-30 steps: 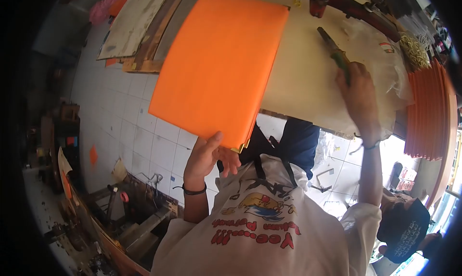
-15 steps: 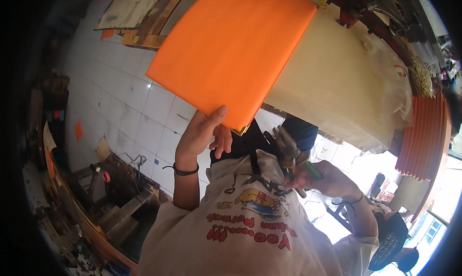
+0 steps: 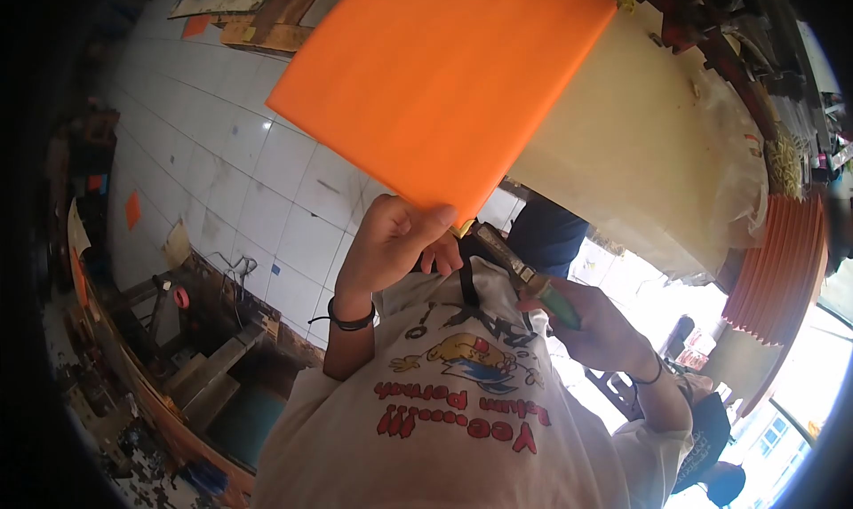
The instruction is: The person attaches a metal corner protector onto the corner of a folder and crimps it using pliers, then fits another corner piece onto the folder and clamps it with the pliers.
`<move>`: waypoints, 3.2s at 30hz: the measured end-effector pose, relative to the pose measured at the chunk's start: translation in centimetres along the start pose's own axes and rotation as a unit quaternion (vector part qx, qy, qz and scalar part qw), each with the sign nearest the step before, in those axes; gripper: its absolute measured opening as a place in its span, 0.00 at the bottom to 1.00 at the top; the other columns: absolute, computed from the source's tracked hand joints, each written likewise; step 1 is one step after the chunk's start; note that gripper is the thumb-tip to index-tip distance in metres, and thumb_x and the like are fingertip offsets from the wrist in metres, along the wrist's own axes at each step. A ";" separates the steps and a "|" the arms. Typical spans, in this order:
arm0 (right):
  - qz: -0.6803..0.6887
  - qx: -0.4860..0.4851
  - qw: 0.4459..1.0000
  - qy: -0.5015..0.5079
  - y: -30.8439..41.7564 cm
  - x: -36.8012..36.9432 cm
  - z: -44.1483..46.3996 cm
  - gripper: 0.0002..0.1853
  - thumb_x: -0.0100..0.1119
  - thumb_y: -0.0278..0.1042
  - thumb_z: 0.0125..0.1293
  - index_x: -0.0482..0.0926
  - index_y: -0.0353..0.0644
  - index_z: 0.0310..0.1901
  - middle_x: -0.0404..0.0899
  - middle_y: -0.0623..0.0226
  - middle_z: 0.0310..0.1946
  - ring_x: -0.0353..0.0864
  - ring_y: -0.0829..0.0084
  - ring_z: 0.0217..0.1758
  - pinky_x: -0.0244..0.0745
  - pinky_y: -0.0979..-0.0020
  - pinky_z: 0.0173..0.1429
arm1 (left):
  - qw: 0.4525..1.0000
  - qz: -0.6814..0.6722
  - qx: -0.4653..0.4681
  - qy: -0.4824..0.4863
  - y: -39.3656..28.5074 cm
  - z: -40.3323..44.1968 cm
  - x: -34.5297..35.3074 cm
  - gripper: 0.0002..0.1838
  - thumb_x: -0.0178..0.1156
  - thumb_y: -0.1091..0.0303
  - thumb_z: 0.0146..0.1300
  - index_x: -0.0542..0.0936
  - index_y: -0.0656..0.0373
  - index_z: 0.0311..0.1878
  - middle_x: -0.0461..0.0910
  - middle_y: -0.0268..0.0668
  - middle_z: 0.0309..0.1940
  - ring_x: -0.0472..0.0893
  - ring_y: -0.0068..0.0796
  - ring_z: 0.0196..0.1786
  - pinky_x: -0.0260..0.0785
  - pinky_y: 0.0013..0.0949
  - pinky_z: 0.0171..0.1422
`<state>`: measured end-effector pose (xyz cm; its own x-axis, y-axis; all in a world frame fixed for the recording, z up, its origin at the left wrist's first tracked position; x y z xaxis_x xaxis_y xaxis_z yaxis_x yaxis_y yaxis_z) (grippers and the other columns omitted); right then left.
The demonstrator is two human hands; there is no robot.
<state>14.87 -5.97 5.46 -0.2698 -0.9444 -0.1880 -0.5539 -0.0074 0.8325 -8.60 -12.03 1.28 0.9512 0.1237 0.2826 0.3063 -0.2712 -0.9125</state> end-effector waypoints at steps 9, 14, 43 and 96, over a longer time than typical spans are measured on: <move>0.006 0.001 1.000 0.000 1.0 -0.2 0.4 0.25 0.43 0.11 0.48 0.75 0.31 0.51 0.80 0.53 0.48 0.82 0.60 0.55 0.75 0.67 0.56 | 1.000 -0.027 -0.005 0.009 0.4 -0.1 0.0 0.20 0.55 0.59 0.74 0.80 0.67 0.33 0.83 0.42 0.21 0.82 0.25 0.21 0.74 0.26 0.26; 0.013 0.023 1.000 -0.008 1.3 -0.4 0.6 0.26 0.42 0.10 0.46 0.75 0.31 0.50 0.80 0.54 0.47 0.82 0.61 0.57 0.76 0.68 0.55 | 0.999 -0.051 -0.004 0.009 0.5 -0.1 0.1 0.19 0.54 0.59 0.75 0.80 0.69 0.36 0.84 0.45 0.23 0.84 0.28 0.24 0.78 0.28 0.28; -0.066 0.052 0.996 0.017 2.3 -0.5 -0.1 0.39 0.46 0.16 0.49 0.63 0.35 0.70 0.86 0.62 0.48 0.82 0.74 0.27 0.79 0.72 0.39 | 0.999 -0.044 0.018 0.005 0.6 -0.2 0.2 0.19 0.53 0.59 0.76 0.79 0.70 0.40 0.84 0.41 0.24 0.86 0.26 0.28 0.78 0.26 0.33; -0.043 0.053 0.997 0.046 1.2 -1.8 0.9 0.27 0.52 0.15 0.53 0.72 0.35 0.59 0.84 0.59 0.41 0.85 0.66 0.47 0.78 0.66 0.49 | 0.997 -0.060 0.027 0.030 1.0 0.1 -0.1 0.19 0.51 0.59 0.76 0.78 0.68 0.37 0.82 0.38 0.20 0.83 0.22 0.24 0.78 0.25 0.31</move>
<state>13.98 -4.00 6.35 -0.1472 -0.9677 -0.2045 -0.6532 -0.0601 0.7548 -8.40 -12.22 0.32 0.9092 0.0949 0.4054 0.4164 -0.2051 -0.8857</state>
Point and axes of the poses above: each hand's wrist, its own z-axis towards the middle knuckle, its own x-axis out of the palm, y = z × x, the point moved 4 cm from there along z, towards the middle knuckle
